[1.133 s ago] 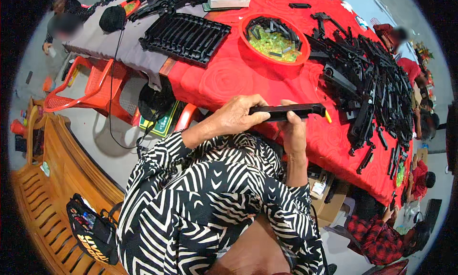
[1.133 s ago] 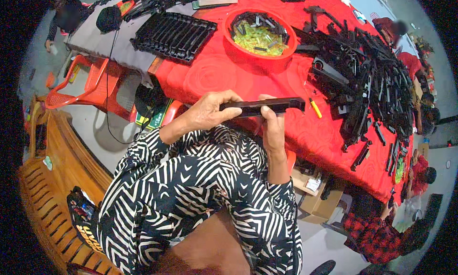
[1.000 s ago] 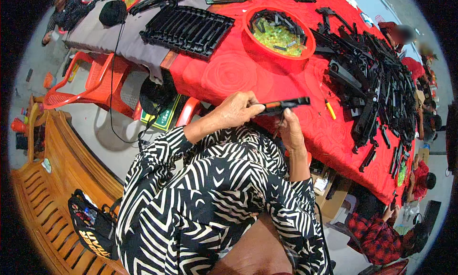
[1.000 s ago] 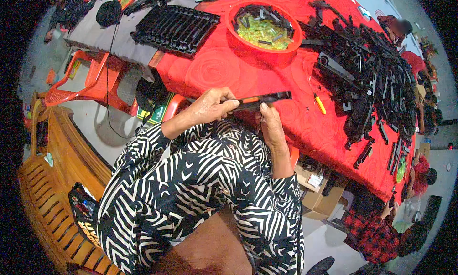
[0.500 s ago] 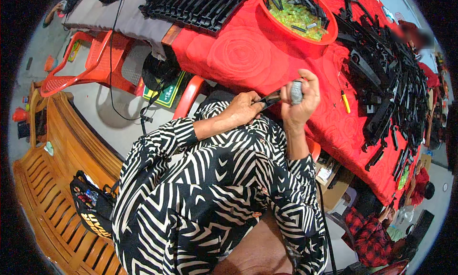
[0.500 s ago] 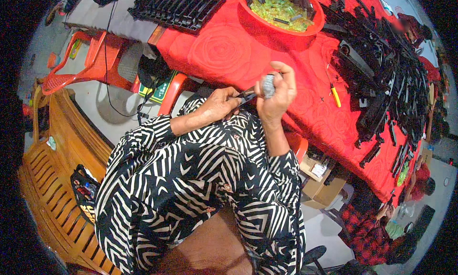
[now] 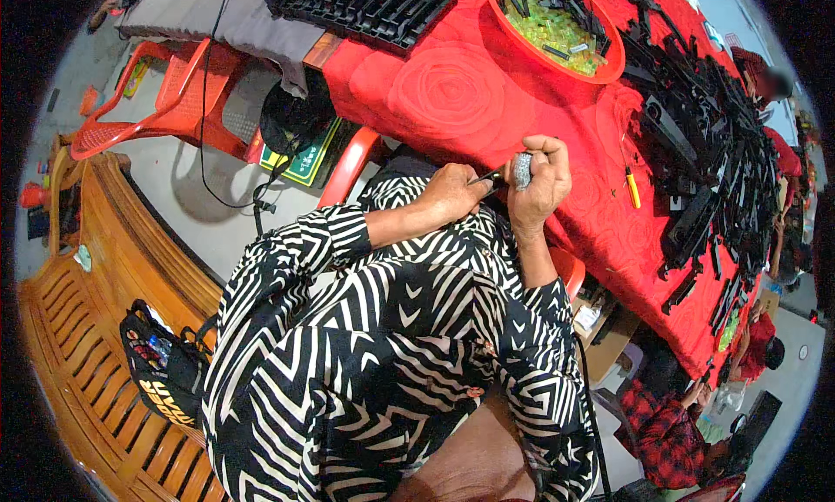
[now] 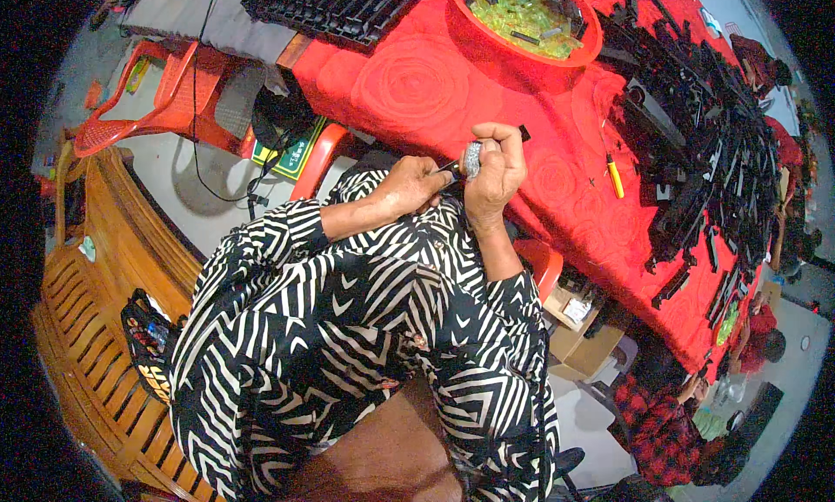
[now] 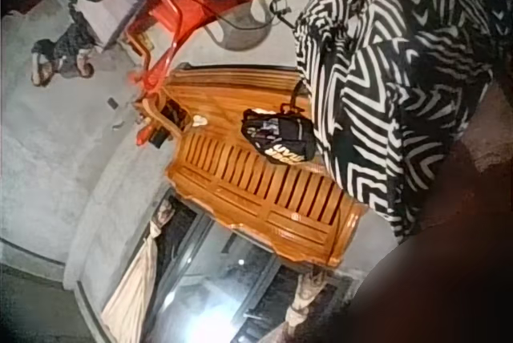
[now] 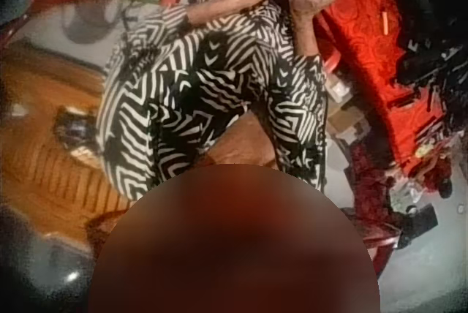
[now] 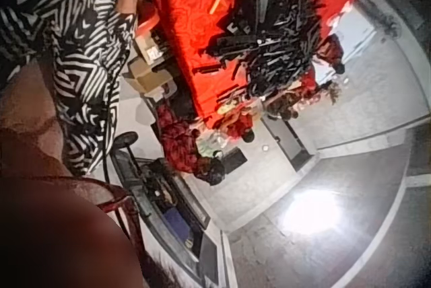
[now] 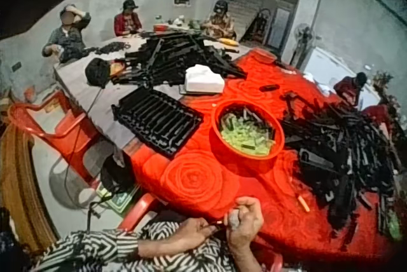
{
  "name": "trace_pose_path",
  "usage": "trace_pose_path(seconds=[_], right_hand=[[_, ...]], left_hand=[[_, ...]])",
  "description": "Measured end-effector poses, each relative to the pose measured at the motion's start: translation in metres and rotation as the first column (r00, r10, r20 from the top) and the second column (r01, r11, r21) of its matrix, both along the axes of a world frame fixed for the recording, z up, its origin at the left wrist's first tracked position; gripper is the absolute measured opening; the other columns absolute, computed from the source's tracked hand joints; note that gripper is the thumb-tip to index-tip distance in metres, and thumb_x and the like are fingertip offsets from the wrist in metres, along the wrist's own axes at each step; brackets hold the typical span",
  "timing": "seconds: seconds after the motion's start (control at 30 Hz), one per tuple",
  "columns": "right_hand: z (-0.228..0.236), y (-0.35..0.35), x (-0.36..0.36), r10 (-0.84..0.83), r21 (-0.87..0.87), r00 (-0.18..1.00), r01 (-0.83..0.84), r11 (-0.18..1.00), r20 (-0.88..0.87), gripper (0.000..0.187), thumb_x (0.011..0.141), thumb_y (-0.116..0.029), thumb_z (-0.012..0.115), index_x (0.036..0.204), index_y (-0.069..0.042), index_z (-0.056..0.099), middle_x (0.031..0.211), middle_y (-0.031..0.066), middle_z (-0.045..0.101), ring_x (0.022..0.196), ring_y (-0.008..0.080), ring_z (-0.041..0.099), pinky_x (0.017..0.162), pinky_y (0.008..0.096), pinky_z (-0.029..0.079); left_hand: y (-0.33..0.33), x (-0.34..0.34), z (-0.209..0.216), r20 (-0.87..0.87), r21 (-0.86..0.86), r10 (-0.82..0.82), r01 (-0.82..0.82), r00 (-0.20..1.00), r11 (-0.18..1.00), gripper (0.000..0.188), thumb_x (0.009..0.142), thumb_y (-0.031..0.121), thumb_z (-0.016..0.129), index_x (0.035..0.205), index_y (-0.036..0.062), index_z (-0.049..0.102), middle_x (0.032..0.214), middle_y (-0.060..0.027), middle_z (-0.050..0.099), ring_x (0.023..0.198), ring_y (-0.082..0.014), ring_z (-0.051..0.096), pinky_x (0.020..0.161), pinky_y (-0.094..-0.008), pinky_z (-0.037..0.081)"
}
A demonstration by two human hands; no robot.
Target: The person assembles toy guns by inserting small plastic inserts into black plastic toy gun frames, using a screwdriver to secure the components.
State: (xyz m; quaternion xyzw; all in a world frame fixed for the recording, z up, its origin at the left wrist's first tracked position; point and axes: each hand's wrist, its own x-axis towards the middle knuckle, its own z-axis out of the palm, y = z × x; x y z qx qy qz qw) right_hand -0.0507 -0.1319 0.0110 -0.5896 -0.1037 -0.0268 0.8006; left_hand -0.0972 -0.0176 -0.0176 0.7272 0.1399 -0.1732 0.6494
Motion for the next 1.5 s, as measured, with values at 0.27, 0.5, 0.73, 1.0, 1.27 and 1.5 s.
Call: trace_pose_path(seconds=[0.27, 0.5, 0.73, 1.0, 1.27, 1.5], right_hand=[[-0.016, -0.004, 0.003, -0.025, -0.192, 0.993, 0.047, 0.980, 0.114, 0.018, 0.080, -0.008, 0.040, 0.083, 0.001, 0.056, 0.070, 0.0018, 0.051, 0.059, 0.0068, 0.042, 0.052, 0.0223, 0.034], [-0.007, 0.000, 0.005, -0.032, -0.194, 0.985, 0.065, 0.979, 0.167, 0.018, 0.079, -0.006, 0.040, 0.082, 0.001, 0.057, 0.071, 0.0023, 0.052, 0.061, 0.0084, 0.043, 0.055, 0.0231, 0.036], [0.023, -0.025, 0.023, -0.170, 0.195, 0.965, 0.131, 0.972, 0.198, 0.019, 0.080, -0.013, 0.046, 0.091, 0.001, 0.052, 0.073, 0.0058, 0.052, 0.050, 0.0123, 0.049, 0.043, 0.0231, 0.041], [0.042, -0.062, 0.045, -0.262, 0.225, 0.954, 0.226, 0.948, 0.147, 0.037, 0.071, -0.008, 0.046, 0.106, 0.005, 0.044, 0.073, 0.0075, 0.049, 0.055, 0.0125, 0.047, 0.047, 0.0233, 0.040], [0.013, -0.068, 0.043, -0.225, 0.174, 0.974, 0.222, 0.959, -0.003, 0.039, 0.074, 0.001, 0.040, 0.113, 0.002, 0.042, 0.082, 0.0073, 0.050, 0.064, 0.0112, 0.046, 0.060, 0.0216, 0.040], [0.015, -0.079, 0.031, -0.339, 0.143, 0.939, 0.343, 0.928, -0.054, 0.032, 0.080, 0.004, 0.036, 0.111, 0.000, 0.044, 0.083, 0.0083, 0.053, 0.064, 0.0122, 0.051, 0.056, 0.0215, 0.042]], left_hand=[[0.000, 0.003, 0.001, 0.092, 0.122, -0.052, 0.040, 0.994, 0.992, 0.033, 0.087, 0.025, 0.053, 0.065, 0.0004, 0.056, 0.052, -0.0058, 0.055, 0.043, -0.0116, 0.049, 0.042, -0.0288, 0.038], [0.000, 0.006, 0.011, 0.099, 0.189, -0.079, 0.060, 0.992, 0.980, 0.035, 0.086, 0.026, 0.053, 0.069, -0.0043, 0.059, 0.055, -0.0136, 0.059, 0.056, -0.0232, 0.060, 0.058, -0.0364, 0.046], [0.019, 0.028, 0.017, 0.229, 0.195, -0.159, 0.115, 0.960, 0.974, 0.023, 0.081, 0.022, 0.060, 0.082, -0.0004, 0.060, 0.056, -0.0124, 0.058, 0.053, -0.0213, 0.060, 0.052, -0.0353, 0.044], [0.046, 0.109, 0.020, 0.385, 0.488, -0.398, 0.183, 0.833, 0.853, 0.020, 0.070, 0.026, 0.070, 0.076, 0.0070, 0.069, 0.066, -0.0132, 0.064, 0.062, -0.0268, 0.062, 0.058, -0.0382, 0.046], [0.056, 0.129, 0.021, 0.557, 0.522, -0.431, 0.104, 0.710, 0.846, 0.033, 0.067, 0.033, 0.074, 0.076, 0.0023, 0.067, 0.074, -0.0133, 0.063, 0.073, -0.0282, 0.059, 0.066, -0.0390, 0.044], [0.056, 0.091, 0.022, 0.651, 0.637, -0.502, -0.050, 0.570, 0.769, 0.049, 0.061, 0.037, 0.075, 0.095, 0.0053, 0.062, 0.094, -0.0096, 0.059, 0.087, -0.0285, 0.053, 0.077, -0.0390, 0.039]])
